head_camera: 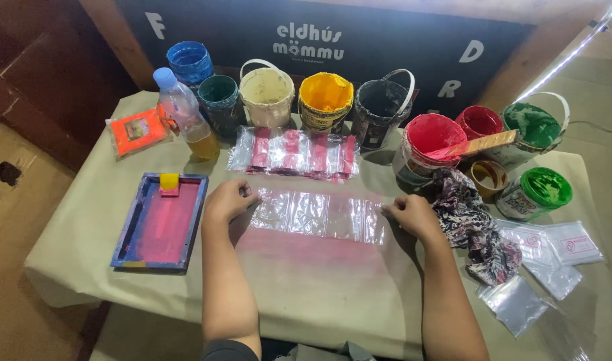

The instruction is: The person wipes a table surface with a cloth, then places a clear plastic sheet on it. They position a screen printing frame over the sheet and use a yellow squeegee to spread pink ink across the screen, pressing the ink through the mesh onto the plastic below.

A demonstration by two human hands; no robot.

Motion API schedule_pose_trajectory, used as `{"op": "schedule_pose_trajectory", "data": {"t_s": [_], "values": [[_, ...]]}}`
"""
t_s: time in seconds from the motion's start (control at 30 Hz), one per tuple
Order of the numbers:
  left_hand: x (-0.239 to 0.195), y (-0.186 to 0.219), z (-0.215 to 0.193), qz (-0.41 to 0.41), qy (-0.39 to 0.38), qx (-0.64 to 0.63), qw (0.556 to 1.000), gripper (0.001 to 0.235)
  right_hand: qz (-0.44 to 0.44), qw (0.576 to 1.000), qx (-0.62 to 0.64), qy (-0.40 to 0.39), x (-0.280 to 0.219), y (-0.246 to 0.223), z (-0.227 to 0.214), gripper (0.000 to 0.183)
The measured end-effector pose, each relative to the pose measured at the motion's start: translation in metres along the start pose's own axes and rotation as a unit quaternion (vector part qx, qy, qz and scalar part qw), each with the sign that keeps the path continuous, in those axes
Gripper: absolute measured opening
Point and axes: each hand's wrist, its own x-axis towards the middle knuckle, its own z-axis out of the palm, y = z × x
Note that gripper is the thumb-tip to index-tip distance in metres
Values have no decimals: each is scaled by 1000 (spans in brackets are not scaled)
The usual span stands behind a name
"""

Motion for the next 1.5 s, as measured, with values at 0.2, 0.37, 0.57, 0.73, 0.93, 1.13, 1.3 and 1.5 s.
{"op": "schedule_pose_trajectory", "data": {"t_s": [0.2, 0.37, 0.57, 0.73, 0.93, 1.13, 1.3, 1.5], "values": [[8, -7, 5, 4, -10, 21, 1000, 29, -3, 1000, -14, 15, -2, -5, 4, 26], [12, -6, 7, 12, 12, 5, 1000, 30, 7, 1000, 12, 25, 0, -3, 5, 30], [17, -9, 26, 141, 105, -109, 978, 33, -6, 996, 29, 79, 19, 21, 25, 39], [-22, -8, 24, 254, 135, -211, 934, 21, -114, 969, -5, 218, 40, 42, 46, 31], [-77, -92, -7, 228, 190, -254, 921, 24, -373, 887, 20, 272, 12, -7, 80, 12], [-85, -192, -53, 95, 335, -139, 927, 41, -234, 952, 130, -149, -72, -126, 116, 37], [-44, -239, -51, -120, 196, -80, 970, 67, -275, 843, 297, -353, -72, -178, 185, 66], [-59, -207, -78, -96, 136, -139, 976, 73, -193, 792, 476, -330, -41, -229, 252, 63]]}}
